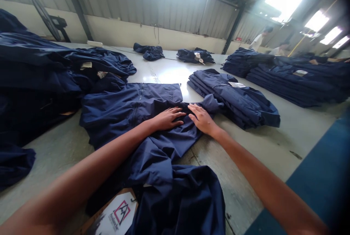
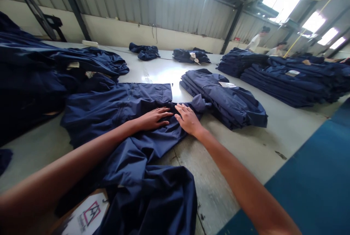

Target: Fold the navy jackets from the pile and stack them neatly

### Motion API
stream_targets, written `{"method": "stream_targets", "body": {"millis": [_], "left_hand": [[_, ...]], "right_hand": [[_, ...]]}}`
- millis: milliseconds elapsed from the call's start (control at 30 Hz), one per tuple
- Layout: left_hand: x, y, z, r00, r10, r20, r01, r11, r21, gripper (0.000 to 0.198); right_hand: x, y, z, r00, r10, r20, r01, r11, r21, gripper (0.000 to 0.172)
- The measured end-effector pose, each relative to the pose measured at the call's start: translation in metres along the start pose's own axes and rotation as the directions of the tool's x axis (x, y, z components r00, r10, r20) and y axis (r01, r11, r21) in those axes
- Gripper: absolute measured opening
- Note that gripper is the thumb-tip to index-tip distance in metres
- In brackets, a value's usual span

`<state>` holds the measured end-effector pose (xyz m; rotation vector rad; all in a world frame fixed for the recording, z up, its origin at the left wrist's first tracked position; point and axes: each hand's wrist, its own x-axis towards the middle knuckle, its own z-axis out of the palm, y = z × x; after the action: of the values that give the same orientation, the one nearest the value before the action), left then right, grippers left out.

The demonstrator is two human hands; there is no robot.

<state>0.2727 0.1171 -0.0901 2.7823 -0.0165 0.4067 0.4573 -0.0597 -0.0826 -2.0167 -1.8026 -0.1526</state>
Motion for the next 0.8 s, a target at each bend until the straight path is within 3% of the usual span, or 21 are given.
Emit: {"method": "stream_targets", "body": {"millis": [167, 367, 500, 600, 700, 767, 800], "left_hand": [[0.002, 0.002, -0.002, 0.997, 0.022, -0.072, -0.025, 0.999, -0.034, 0.043], [-0.001, 0.016, -0.021, 0.999, -0.017, -0.052, 0.022, 0.996, 0.087, 0.036], [-0.019, 0.023, -0.046, 0.999, -0.008, -0.052, 0.011, 0.999, 0.052, 0.031], [-0.058, 0.026, -0.074, 0.999, 0.001, -0.048, 0.002, 0.998, 0.057, 0.030], [-0.119, 0.037, -0.101, 0.999, -0.010, -0.054, 0.018, 0.987, 0.162, 0.026], [-0.163, 0.047, -0.112, 0.990, -0.071, -0.121, 0.099, 0.964, 0.247, 0.025], [-0.184, 0.051, -0.115, 0.977, -0.119, -0.175, 0.165, 0.946, 0.279, 0.025]], "right_hand": [[0.004, 0.008, 0.018, 0.979, 0.115, 0.170, -0.111, 0.993, -0.033, 0.062], [0.009, 0.025, 0.023, 0.979, 0.147, 0.138, -0.134, 0.986, -0.098, 0.060], [0.011, 0.049, 0.037, 0.971, 0.176, 0.163, -0.161, 0.981, -0.105, 0.068], [0.022, 0.075, 0.046, 0.981, 0.142, 0.131, -0.139, 0.990, -0.035, 0.079], [0.041, 0.097, 0.044, 0.987, 0.112, 0.114, -0.119, 0.991, 0.054, 0.089], [0.059, 0.107, 0.038, 0.991, 0.095, 0.093, -0.102, 0.992, 0.072, 0.086], [0.069, 0.107, 0.034, 0.996, 0.079, 0.030, -0.081, 0.994, 0.068, 0.082]]}}
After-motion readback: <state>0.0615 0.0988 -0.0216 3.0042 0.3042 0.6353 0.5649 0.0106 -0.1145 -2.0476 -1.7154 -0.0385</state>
